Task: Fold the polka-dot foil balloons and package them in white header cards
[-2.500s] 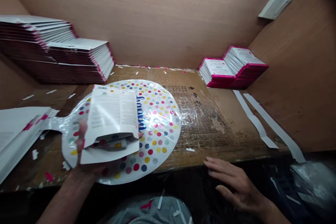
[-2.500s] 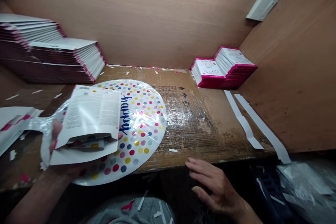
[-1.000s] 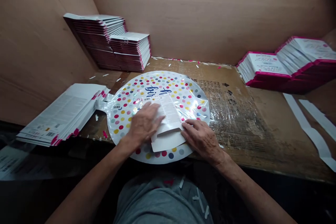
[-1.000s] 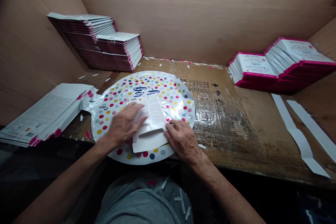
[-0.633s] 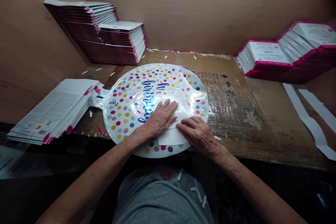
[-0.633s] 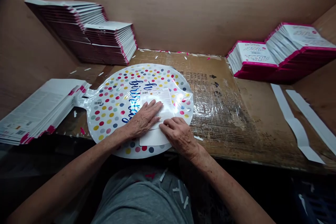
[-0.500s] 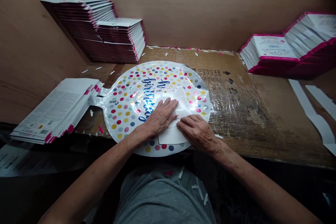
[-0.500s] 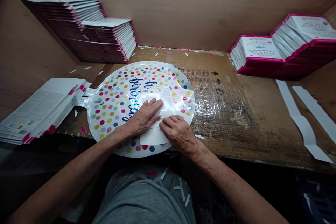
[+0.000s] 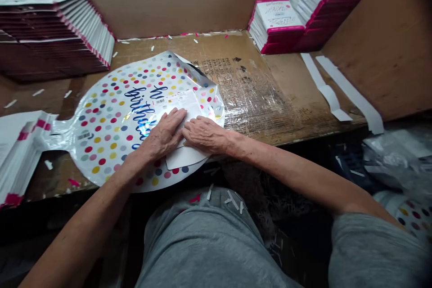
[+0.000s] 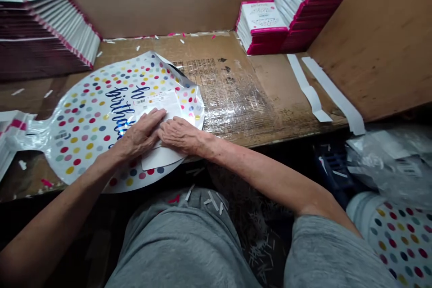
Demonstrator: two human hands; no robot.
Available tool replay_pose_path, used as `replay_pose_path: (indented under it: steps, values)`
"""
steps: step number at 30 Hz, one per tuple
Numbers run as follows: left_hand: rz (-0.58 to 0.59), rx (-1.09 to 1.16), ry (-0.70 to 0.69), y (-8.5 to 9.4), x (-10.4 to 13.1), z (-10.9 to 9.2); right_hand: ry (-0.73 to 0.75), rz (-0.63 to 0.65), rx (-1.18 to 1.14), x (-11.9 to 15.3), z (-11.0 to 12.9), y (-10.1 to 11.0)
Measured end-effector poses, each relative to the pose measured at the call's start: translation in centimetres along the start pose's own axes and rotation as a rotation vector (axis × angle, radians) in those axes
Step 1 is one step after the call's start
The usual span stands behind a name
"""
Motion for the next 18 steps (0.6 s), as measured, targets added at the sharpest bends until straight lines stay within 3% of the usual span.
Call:
replay_pose_path:
  steps: [2,5,7,9,13,16,18]
  values:
    - [-0.006,0.0,-0.011,0.0,0.0,-0.5,0.054,0.004,-0.027,1.9,-0.1,0.6]
    - [-0.026,0.025,-0.016,-0.1,-0.1,-1.0,0.162,-0.005,-0.132,7.2,0.0,1.6]
    - [-0.04,0.067,-0.034,-0.2,-0.1,-1.0,0.141,-0.009,-0.344,10.7,-0.1,1.7]
    - [-0.07,0.12,-0.048,-0.3,-0.1,-0.9,0.027,-0.099,-0.338,12.9,-0.2,1.0]
    - [-0.247,0.197,-0.012,0.4,1.1,-1.3,-0.021,-0.439,-0.203,11.9,1.5,-0.9]
    - [-0.35,0.203,0.041,1.1,3.5,-2.1,0.049,-0.455,-0.151,9.3,2.9,-2.6]
    - [-0.33,0.195,0.006,1.2,5.3,-2.8,0.088,-0.432,-0.138,8.4,3.0,-3.3]
Point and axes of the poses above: each hand's wrist, its own x-axis away from the middle knuckle, its own y-axis out of the back of the hand, z = x × y, the point moved 3 cm from there along -x, towards the middle knuckle, and after that the axes turned 13 degrees about -x, right-handed, at the moved point
